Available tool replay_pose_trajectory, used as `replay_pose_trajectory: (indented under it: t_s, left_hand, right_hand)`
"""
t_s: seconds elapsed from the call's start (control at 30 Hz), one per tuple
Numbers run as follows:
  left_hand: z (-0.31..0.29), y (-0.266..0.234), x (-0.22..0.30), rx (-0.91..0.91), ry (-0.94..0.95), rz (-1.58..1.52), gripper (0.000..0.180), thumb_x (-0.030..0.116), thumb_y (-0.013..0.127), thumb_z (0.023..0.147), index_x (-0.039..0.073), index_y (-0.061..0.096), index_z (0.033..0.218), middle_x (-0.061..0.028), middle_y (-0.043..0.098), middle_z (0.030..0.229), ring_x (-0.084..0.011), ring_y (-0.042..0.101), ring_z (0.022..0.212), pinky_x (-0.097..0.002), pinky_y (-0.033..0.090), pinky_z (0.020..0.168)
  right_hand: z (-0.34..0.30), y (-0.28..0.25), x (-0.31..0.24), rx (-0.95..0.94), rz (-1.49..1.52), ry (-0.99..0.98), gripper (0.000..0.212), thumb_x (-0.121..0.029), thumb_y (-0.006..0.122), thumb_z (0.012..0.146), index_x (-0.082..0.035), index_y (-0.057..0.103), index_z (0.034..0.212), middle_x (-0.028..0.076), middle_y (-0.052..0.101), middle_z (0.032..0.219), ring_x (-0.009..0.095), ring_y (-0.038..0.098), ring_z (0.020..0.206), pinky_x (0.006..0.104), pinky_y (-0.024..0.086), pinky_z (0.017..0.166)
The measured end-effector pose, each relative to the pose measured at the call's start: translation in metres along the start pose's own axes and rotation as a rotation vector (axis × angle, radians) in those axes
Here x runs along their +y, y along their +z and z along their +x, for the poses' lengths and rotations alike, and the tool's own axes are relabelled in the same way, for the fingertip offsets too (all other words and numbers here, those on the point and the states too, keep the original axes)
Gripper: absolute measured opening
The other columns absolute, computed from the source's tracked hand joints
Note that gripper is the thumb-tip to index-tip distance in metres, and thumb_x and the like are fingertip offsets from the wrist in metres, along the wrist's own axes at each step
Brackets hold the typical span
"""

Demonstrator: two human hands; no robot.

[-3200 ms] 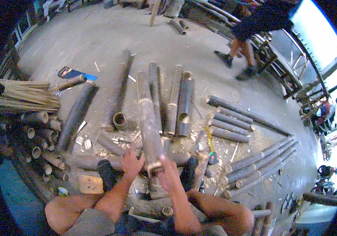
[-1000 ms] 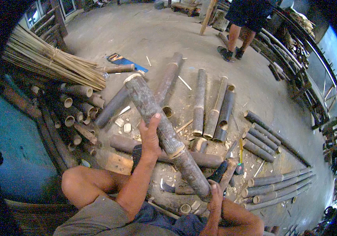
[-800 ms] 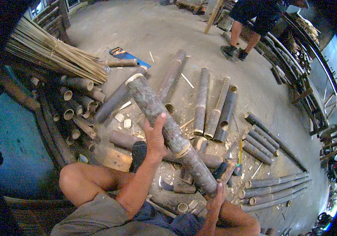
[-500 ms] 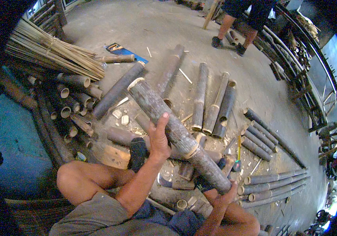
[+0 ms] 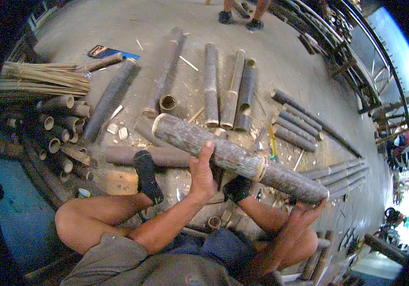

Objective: The person sits on the floor and uses a knife to scrape and shape a bamboo pole, then measures it with a tape measure. They insert a smaller bamboo piece into a larger one and tap it with a wooden mallet to fit it securely.

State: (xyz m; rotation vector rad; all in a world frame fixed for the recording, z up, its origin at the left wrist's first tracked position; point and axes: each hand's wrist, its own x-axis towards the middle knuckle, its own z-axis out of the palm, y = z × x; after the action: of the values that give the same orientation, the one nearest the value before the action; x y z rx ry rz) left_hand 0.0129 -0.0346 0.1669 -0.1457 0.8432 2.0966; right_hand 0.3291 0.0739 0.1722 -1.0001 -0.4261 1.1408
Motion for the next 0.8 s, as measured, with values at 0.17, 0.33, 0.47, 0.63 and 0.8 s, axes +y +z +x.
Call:
replay_pose_trajectory:
  t_s: [0.17, 0.33, 0.47, 0.63, 0.8]
  left_hand:
    - [-0.017, -0.011, -0.033, -0.012, -0.127, 0.011, 0.052, 0.036, 0.076, 0.093, -0.002, 0.057, 0.123, -0.0088, 0.065, 0.113, -0.0172, 0.065, 0.101, -0.0333, 0.053, 0.091]
    - [-0.034, -0.014, -0.048, 0.025, -0.155, 0.040, 0.054, 0.038, 0.075, 0.094, -0.004, 0.057, 0.124, -0.0095, 0.065, 0.113, -0.0173, 0.065, 0.102, -0.0341, 0.054, 0.092]
    - [-0.043, -0.015, -0.052, 0.066, -0.187, 0.078, 0.060, 0.040, 0.075, 0.094, -0.003, 0.053, 0.129, -0.0108, 0.063, 0.118, -0.0191, 0.065, 0.107, -0.0357, 0.055, 0.093]
    - [-0.048, -0.019, -0.057, 0.082, -0.183, 0.085, 0.068, 0.042, 0.076, 0.094, -0.001, 0.045, 0.137, -0.0124, 0.058, 0.128, -0.0211, 0.063, 0.112, -0.0363, 0.057, 0.094]
    - [-0.052, -0.026, -0.064, 0.123, -0.231, 0.085, 0.068, 0.043, 0.075, 0.094, 0.001, 0.045, 0.138, -0.0125, 0.057, 0.129, -0.0202, 0.063, 0.111, -0.0343, 0.057, 0.092]
  right_hand:
    - [0.014, -0.017, -0.016, 0.009, 0.046, -0.096, 0.057, -0.045, 0.057, 0.102, -0.003, 0.051, 0.140, 0.019, 0.057, 0.140, 0.037, 0.059, 0.125, 0.0546, 0.046, 0.111]
    - [0.021, -0.023, -0.027, 0.003, 0.063, -0.097, 0.057, -0.046, 0.051, 0.105, -0.002, 0.050, 0.140, 0.022, 0.056, 0.140, 0.040, 0.057, 0.127, 0.0569, 0.048, 0.109]
    - [0.024, -0.021, -0.029, 0.053, 0.014, -0.094, 0.058, -0.049, 0.051, 0.103, -0.002, 0.052, 0.138, 0.020, 0.057, 0.139, 0.040, 0.057, 0.127, 0.0573, 0.048, 0.109]
    - [0.027, -0.029, -0.026, 0.131, 0.013, -0.066, 0.060, -0.052, 0.055, 0.101, -0.004, 0.054, 0.137, 0.019, 0.060, 0.138, 0.041, 0.059, 0.127, 0.0586, 0.047, 0.110]
    - [0.023, -0.032, -0.019, 0.074, -0.071, -0.059, 0.063, -0.052, 0.059, 0.099, -0.005, 0.052, 0.140, 0.019, 0.059, 0.140, 0.040, 0.057, 0.129, 0.0583, 0.048, 0.110]
